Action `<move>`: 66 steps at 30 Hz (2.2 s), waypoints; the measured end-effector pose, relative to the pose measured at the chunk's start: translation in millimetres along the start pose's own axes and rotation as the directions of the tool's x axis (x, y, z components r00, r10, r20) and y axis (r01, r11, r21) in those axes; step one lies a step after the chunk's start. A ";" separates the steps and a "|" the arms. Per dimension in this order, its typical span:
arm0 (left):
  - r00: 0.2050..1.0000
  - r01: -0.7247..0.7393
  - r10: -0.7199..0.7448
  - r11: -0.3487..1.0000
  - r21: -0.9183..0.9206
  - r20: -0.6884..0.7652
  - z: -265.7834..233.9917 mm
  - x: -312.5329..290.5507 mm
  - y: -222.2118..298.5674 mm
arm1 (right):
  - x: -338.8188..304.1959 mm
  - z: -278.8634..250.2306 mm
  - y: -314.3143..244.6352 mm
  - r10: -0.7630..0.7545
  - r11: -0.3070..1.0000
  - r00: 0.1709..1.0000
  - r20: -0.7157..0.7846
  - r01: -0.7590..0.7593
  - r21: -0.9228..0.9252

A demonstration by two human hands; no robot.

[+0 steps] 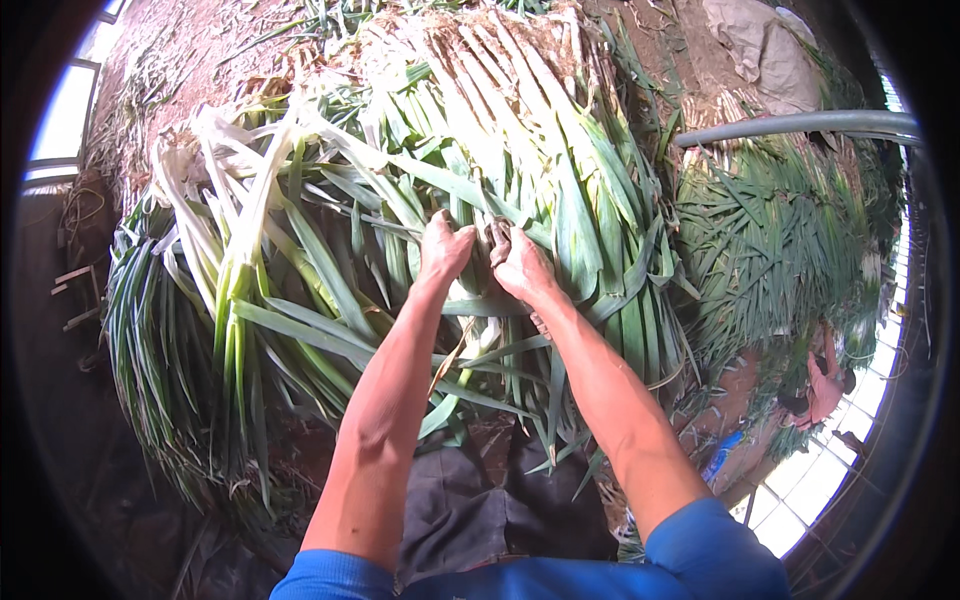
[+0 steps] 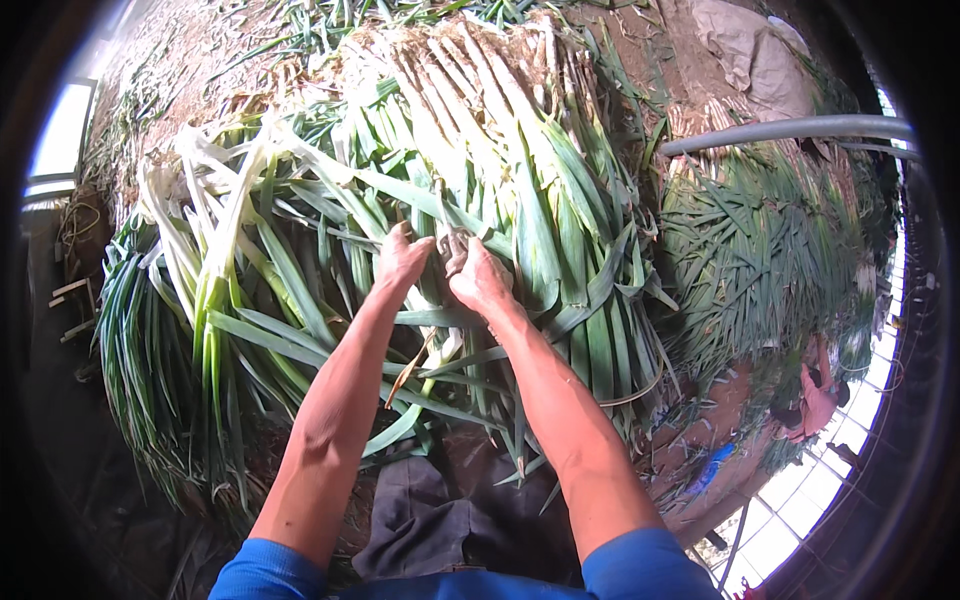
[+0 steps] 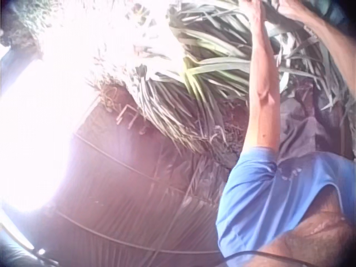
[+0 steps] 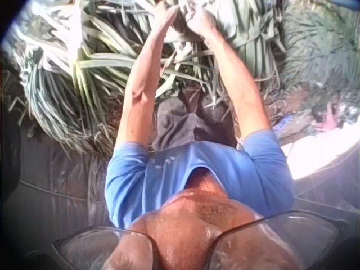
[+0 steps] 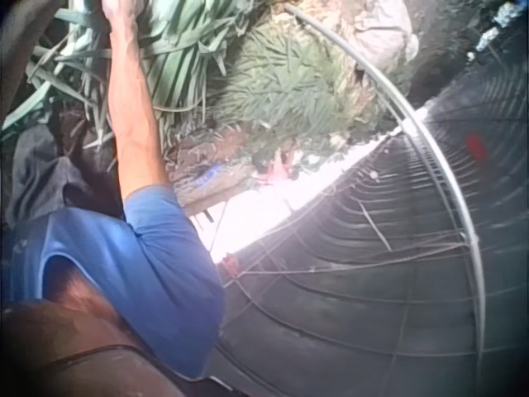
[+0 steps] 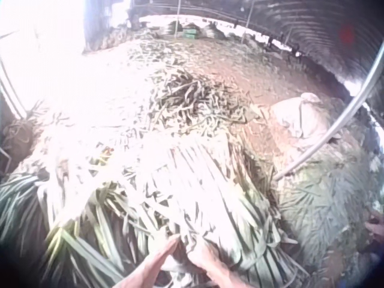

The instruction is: The person repeatedly picks up bundles of long green plant stalks from a large pile, separates them by hand, and places them back onto the pile. The hands work continuously to sort and arrange the stalks.

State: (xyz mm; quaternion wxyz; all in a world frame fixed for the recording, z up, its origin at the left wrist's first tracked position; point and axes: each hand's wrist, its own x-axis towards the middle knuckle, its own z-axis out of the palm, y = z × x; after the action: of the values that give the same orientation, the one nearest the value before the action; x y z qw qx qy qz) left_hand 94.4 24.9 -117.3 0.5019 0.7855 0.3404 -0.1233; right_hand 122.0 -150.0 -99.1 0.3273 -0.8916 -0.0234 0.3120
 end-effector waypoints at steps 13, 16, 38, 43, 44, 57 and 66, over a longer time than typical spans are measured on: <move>0.913 0.327 -0.131 0.802 -0.499 0.387 -82.7 -45.5 54.9 | -65.3 -63.6 -87.9 -0.309 0.803 0.894 0.326 0.062 0.592; 0.922 0.307 -0.110 0.794 -0.526 0.372 -111.1 -111.6 30.1 | -111.5 -74.4 -101.3 -0.323 0.861 0.820 0.473 0.047 0.507; 0.886 0.463 -0.072 0.187 -0.866 0.458 -33.9 -193.7 -22.3 | -184.7 -122.5 -96.1 -0.038 0.890 0.912 0.408 0.217 -0.401; 0.793 0.607 -0.218 0.367 -0.705 0.569 -55.9 -197.0 -14.3 | -163.6 -108.3 -84.8 0.032 0.928 0.969 0.245 0.062 -0.368; 0.842 0.539 -0.184 0.319 -0.780 0.507 -48.0 -197.8 -14.1 | -156.6 -100.8 -77.2 -0.017 0.929 0.964 0.266 0.113 -0.351; 0.810 0.585 -0.241 0.276 -0.763 0.534 -57.1 -214.7 -39.5 | -1.5 -18.3 -141.0 -0.025 0.895 0.977 0.213 0.117 -0.430; 0.791 0.604 -0.307 0.247 -0.758 0.530 -55.0 -224.2 -63.8 | 44.2 -0.8 -160.1 -0.002 0.845 0.967 0.253 0.137 -0.517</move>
State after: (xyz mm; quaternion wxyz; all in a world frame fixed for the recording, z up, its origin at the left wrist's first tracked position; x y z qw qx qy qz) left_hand -121.1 -2.4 -16.6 0.8245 0.2237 0.4921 -0.1674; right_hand 184.0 -14.0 -26.7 0.0742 -0.9008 -0.1811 0.3877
